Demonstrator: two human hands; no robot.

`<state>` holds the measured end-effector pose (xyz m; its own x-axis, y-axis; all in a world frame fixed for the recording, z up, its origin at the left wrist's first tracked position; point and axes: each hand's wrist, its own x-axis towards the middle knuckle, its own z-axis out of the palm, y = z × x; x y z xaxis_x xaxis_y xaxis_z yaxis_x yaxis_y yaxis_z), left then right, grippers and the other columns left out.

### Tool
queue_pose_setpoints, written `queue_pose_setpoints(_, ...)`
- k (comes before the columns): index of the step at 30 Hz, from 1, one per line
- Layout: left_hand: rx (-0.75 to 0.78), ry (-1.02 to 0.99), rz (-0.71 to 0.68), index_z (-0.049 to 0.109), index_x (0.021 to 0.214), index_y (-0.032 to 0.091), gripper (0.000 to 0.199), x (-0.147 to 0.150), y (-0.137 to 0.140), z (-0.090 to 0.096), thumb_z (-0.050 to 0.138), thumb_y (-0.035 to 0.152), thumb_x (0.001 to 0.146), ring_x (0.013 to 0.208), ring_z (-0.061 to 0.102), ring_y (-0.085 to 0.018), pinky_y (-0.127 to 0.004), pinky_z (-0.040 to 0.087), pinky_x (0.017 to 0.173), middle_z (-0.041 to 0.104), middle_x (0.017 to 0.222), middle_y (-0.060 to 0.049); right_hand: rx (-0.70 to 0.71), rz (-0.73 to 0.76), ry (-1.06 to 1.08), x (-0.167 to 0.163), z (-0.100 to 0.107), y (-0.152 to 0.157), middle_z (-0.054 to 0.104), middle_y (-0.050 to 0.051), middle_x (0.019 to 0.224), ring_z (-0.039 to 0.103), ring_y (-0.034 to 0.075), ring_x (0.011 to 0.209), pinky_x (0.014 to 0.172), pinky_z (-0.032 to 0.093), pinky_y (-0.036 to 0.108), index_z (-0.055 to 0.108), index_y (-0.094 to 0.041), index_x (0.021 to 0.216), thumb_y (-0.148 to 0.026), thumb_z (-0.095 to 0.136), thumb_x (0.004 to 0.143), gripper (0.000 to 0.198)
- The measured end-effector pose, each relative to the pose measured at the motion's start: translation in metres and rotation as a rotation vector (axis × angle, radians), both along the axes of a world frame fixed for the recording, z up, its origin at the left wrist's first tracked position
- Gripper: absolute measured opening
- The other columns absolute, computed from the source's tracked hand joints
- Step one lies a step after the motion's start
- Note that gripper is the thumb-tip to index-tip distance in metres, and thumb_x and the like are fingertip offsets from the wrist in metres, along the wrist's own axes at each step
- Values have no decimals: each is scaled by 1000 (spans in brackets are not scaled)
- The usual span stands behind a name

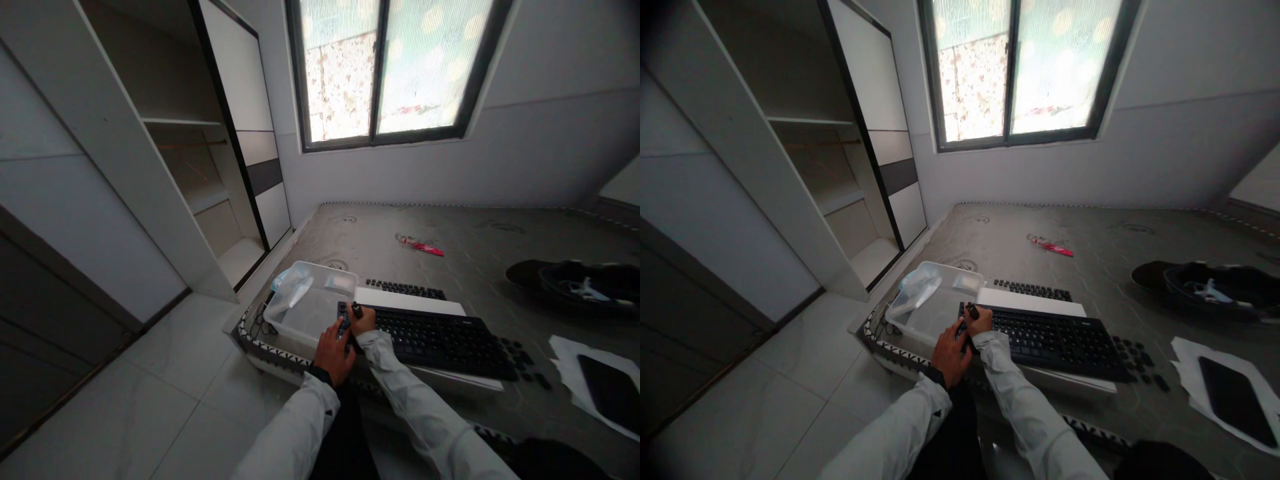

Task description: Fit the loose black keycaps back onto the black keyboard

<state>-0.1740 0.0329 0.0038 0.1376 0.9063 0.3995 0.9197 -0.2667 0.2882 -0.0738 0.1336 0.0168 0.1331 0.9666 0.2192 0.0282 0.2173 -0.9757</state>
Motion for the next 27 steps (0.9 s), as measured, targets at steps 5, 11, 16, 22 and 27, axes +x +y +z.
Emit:
queue_pose_setpoints(5,22,-16,6,49,132,29,52,1,-1,2,56,23,81,115,49,-26,-44,46,92,38,146,-7,-10,-88,218,3,1,11,35,-5,40,32,10,38,40,30,27,40,-24,46,-62,63,67,49)
queue_pose_setpoints(11,13,-28,-3,50,131,28,52,1,-1,2,57,24,81,115,49,-27,-44,45,92,37,147,-7,-92,8,452,18,14,16,23,-12,40,20,5,31,32,17,23,31,-25,53,-60,65,68,52)
queue_pose_setpoints(16,2,-28,1,50,131,28,51,2,-1,2,57,24,81,113,49,-27,-44,45,91,35,147,-7,-160,129,509,35,20,17,25,-11,37,24,5,30,33,22,23,33,-23,50,-55,71,67,52)
queue_pose_setpoints(22,2,-18,11,49,132,28,51,3,-1,1,56,25,82,114,49,-26,-44,44,92,34,149,-6,-227,220,491,46,19,20,32,-8,37,33,7,34,36,29,23,34,-23,49,-59,73,63,55)
queue_pose_setpoints(27,-6,-7,16,49,132,28,52,3,-2,2,57,26,81,113,50,-26,-43,45,92,34,149,-6,-206,218,470,48,26,19,34,-7,40,35,7,38,40,32,23,33,-22,49,-67,68,64,59)
